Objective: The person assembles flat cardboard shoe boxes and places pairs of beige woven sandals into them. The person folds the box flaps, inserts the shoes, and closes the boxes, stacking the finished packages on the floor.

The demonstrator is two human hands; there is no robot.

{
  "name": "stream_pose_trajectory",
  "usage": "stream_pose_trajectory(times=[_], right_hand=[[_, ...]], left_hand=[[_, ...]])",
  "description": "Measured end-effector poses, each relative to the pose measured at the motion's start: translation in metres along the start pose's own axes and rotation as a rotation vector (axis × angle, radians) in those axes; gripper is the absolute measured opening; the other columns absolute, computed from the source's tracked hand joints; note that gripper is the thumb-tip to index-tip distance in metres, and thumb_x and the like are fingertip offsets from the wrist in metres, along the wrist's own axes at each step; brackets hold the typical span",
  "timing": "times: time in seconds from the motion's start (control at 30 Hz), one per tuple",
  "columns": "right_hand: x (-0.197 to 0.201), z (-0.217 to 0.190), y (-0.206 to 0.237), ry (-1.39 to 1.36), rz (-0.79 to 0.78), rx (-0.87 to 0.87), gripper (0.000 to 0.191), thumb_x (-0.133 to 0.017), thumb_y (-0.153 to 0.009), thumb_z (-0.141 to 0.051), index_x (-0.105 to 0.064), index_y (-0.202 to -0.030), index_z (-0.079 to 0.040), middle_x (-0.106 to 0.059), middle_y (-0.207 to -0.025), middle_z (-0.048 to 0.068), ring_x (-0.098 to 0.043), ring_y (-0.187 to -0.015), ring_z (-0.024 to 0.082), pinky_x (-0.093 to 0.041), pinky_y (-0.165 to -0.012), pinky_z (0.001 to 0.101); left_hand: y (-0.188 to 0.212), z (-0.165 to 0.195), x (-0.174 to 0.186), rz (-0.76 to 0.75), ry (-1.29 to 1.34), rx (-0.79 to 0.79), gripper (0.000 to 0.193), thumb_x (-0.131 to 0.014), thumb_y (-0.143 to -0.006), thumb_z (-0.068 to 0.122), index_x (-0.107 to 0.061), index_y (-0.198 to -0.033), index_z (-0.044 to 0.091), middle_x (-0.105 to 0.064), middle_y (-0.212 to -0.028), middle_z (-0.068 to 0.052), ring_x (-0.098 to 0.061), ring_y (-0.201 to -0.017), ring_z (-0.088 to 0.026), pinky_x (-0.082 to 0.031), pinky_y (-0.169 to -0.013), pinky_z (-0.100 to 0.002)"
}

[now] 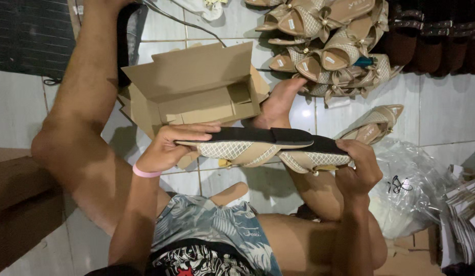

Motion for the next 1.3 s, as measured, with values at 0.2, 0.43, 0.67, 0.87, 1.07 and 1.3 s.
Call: stream_pose_trajectory(times=[0.2, 0.43, 0.67, 0.87, 1.07, 1.3], right_hand=[[0.004, 0.004, 0.005, 0.029, 0.022, 0.018, 0.023, -0.069, -0.087, 0.016, -0.069, -0.105, 0.002, -0.074, -0.106, 0.016, -0.074, -0.102, 0.033, -0.059, -0.091, 0.0372], [0.008, 0.005, 0.008, 0.044, 0.059, 0.076, 0.015, -0.073, -0.091, 0.011, -0.069, -0.102, 0.001, -0.073, -0.104, 0.015, -0.073, -0.101, 0.034, -0.060, -0.094, 0.0415], [0.008, 0.007, 0.016, 0.051, 0.074, 0.113, 0.013, -0.074, -0.094, 0.009, -0.069, -0.102, 0.001, -0.073, -0.105, 0.015, -0.073, -0.102, 0.035, -0.060, -0.094, 0.0428], [-0.038, 0.053, 0.044, -0.219, -0.304, -0.374, 0.031, -0.065, -0.088, -0.004, -0.066, -0.118, 0.003, -0.071, -0.099, 0.014, -0.070, -0.090, 0.020, -0.056, -0.081, 0.0360], [-0.129, 0.054, 0.124, -0.931, -0.820, -1.231, 0.032, -0.060, -0.098, -0.016, -0.067, -0.127, -0.005, -0.067, -0.091, 0.002, -0.058, -0.074, 0.008, -0.044, -0.064, 0.0252], [-0.145, 0.044, 0.127, -1.015, -0.911, -1.337, 0.030, -0.059, -0.098, -0.017, -0.066, -0.124, -0.004, -0.064, -0.084, 0.001, -0.054, -0.067, 0.007, -0.040, -0.058, 0.0249]], left_hand=[[-0.006, 0.003, -0.002, -0.014, -0.071, 0.034, 0.058, -0.057, -0.078, -0.022, -0.075, -0.123, 0.009, -0.068, -0.139, -0.018, -0.058, -0.142, -0.038, -0.049, -0.117, -0.045], [-0.010, 0.008, -0.005, -0.061, -0.057, 0.012, 0.054, -0.060, -0.082, -0.021, -0.075, -0.122, 0.011, -0.067, -0.140, -0.018, -0.053, -0.146, -0.039, -0.050, -0.116, -0.047], [-0.012, 0.020, -0.008, -0.124, -0.087, -0.045, 0.054, -0.062, -0.081, -0.019, -0.074, -0.125, 0.010, -0.067, -0.141, -0.018, -0.054, -0.148, -0.038, -0.044, -0.124, -0.047], [-0.015, 0.013, -0.030, -0.152, 0.089, 0.069, 0.072, -0.067, -0.095, 0.006, -0.035, -0.159, 0.004, -0.046, -0.159, -0.014, -0.046, -0.145, -0.030, -0.037, -0.121, -0.044], [-0.035, -0.034, -0.049, 0.238, 0.255, 0.044, 0.071, -0.078, -0.095, 0.019, -0.037, -0.150, 0.002, -0.057, -0.127, -0.014, -0.066, -0.091, -0.019, -0.060, -0.065, -0.034], [-0.030, -0.071, -0.038, 0.546, 0.346, 0.193, 0.055, -0.066, -0.098, 0.024, -0.044, -0.144, 0.003, -0.064, -0.112, -0.013, -0.066, -0.069, -0.016, -0.057, -0.055, -0.031]])
Point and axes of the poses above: each hand's wrist, its own y-axis away from the middle knuckle, its own x-axis out of the back of the hand, z = x × y, the point moved 8 cm from there along -y, towards the middle knuckle
